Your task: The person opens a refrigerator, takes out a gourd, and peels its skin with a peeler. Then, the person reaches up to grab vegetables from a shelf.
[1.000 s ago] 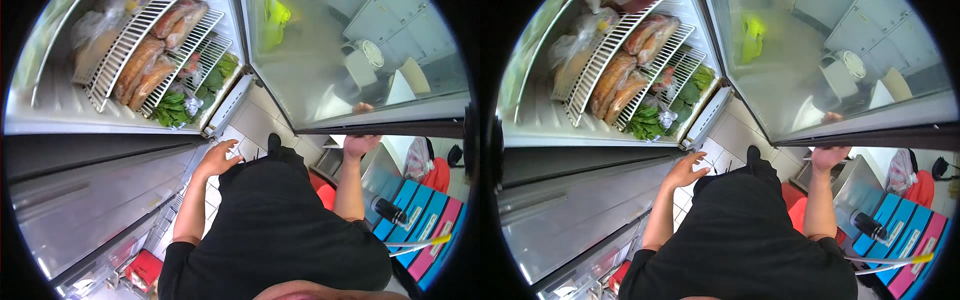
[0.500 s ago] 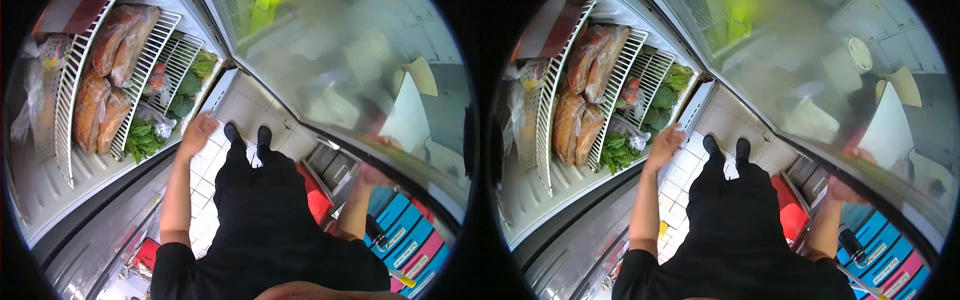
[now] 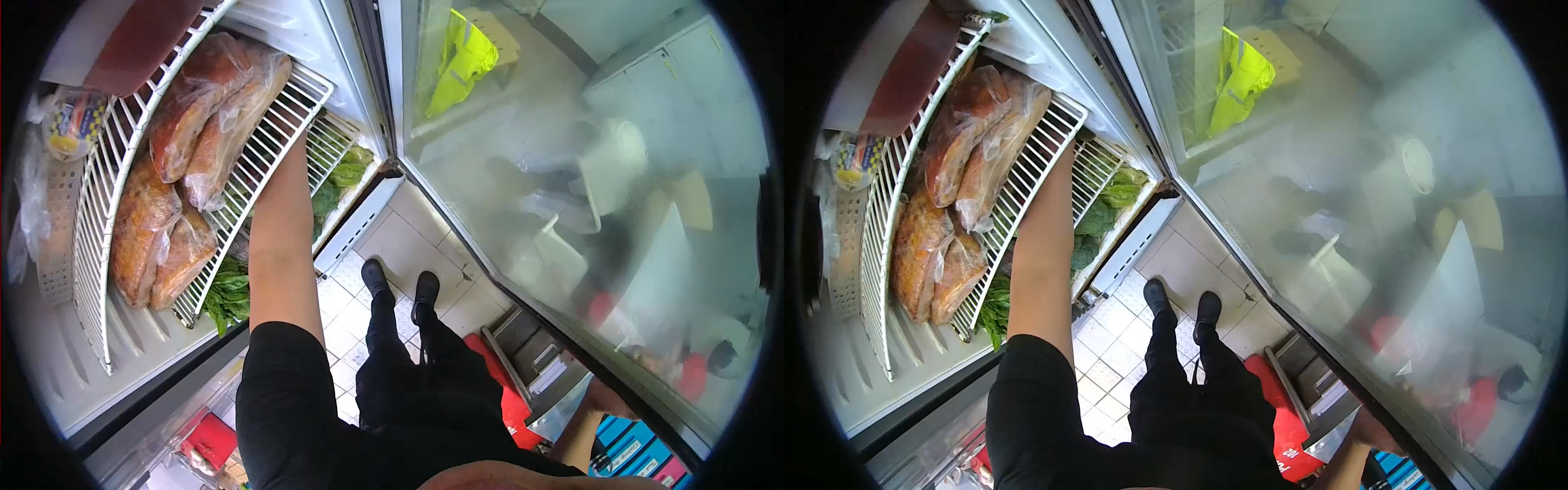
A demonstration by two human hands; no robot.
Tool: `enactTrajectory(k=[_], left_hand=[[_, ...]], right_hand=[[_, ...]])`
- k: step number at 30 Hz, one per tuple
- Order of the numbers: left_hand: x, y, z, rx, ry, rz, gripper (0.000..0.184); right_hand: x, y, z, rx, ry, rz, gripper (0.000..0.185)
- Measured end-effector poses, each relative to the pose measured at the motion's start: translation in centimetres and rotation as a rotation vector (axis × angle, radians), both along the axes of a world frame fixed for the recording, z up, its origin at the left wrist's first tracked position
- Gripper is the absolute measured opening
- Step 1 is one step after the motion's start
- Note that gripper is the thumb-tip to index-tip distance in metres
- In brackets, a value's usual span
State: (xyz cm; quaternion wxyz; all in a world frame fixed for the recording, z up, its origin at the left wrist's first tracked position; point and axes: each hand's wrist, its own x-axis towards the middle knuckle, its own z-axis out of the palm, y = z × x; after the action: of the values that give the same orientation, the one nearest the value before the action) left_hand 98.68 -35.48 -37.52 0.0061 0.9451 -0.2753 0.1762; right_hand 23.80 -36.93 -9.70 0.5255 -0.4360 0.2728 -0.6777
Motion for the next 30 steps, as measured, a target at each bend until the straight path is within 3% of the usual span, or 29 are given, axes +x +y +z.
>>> enactTrajectory(k=[2, 4, 6, 7, 8, 9, 11, 12, 14, 15, 17, 21, 23, 24, 26, 27, 29, 30], left_hand=[[-0.7, 0.1, 0.2, 0.004, 0.023, -0.009, 0.064], [-2.0, 0.5, 1.0, -0.045, 0.067, -0.023, 0.066], [-4.7, 0.8, 1.7, -0.34, 0.279, -0.018, 0.068], [-7.6, 1.2, 2.6, -0.863, 0.516, -0.028, 0.062], [-9.2, 2.0, 1.6, -1.02, 0.743, 0.009, 0.058], [-10.6, 2.9, 0.5, -1.171, 0.974, 0.05, 0.054], [-15.5, 4.5, 3.6, -1.434, 1.35, 0.076, 0.042], [-16.9, 5.7, 3.6, -1.592, 1.523, 0.028, 0.031], [-20.5, 7.2, 5.9, -1.719, 1.617, -0.019, 0.032], [-21.8, 8.4, 6.3, -1.724, 1.613, -0.008, 0.032], [-23.8, 10.6, 6.9, -1.743, 1.848, -0.051, 0.044], [-26.6, 14.0, 3.7, -1.907, 2.084, 0.105, 0.06], [-28.0, 15.6, 3.1, -1.917, 2.149, 0.068, 0.062], [-28.9, 16.4, 2.9, -1.923, 2.219, 0.03, 0.064], [-30.6, 17.6, 3.5, -1.878, 2.235, 0.007, 0.067], [-31.5, 18.4, 3.6, -1.813, 2.281, -0.041, 0.068], [-33.1, 19.9, 4.0, -1.722, 2.368, -0.122, 0.068], [-34.1, 20.8, 4.4, -1.732, 2.364, -0.113, 0.068]], right_hand=[[0.3, 0.1, 0.3, 0.031, -0.032, 0.149, 0.071], [-0.1, -0.2, 0.0, -0.037, 0.08, 0.096, 0.069], [-0.8, -0.8, -0.6, -0.119, 0.184, 0.041, 0.067], [-1.4, -0.8, -0.8, -0.201, 0.353, -0.072, 0.065], [-1.7, -0.7, -0.9, -0.284, 0.522, -0.185, 0.064], [-1.3, -0.3, -0.9, -0.282, 0.523, -0.184, 0.064], [-0.4, 0.5, -0.7, -0.152, 1.316, -0.717, 0.064], [-0.7, 0.2, -0.5, -0.154, 1.324, -0.71, 0.064], [-1.4, -1.1, -0.3, -0.116, 0.235, 0.036, 0.066], [-1.2, -1.2, -0.1, -0.113, 0.24, 0.045, 0.066], [-0.1, -0.9, 0.5, -0.067, 0.182, -0.001, 0.05], [1.8, -0.8, 1.0, -0.107, 0.041, 0.112, 0.05], [0.3, -0.7, -0.1, -0.289, 0.843, -0.565, 0.062], [-0.3, -0.7, -0.2, -0.295, 0.842, -0.561, 0.062], [1.2, -0.8, 1.1, -0.037, 0.025, 0.13, 0.077], [0.9, -0.7, 0.8, -0.04, 0.025, 0.14, 0.077], [-0.5, -0.2, -1.0, -0.13, 1.027, -0.436, 0.091], [-1.2, -0.1, -1.9, -0.133, 1.033, -0.427, 0.091]])
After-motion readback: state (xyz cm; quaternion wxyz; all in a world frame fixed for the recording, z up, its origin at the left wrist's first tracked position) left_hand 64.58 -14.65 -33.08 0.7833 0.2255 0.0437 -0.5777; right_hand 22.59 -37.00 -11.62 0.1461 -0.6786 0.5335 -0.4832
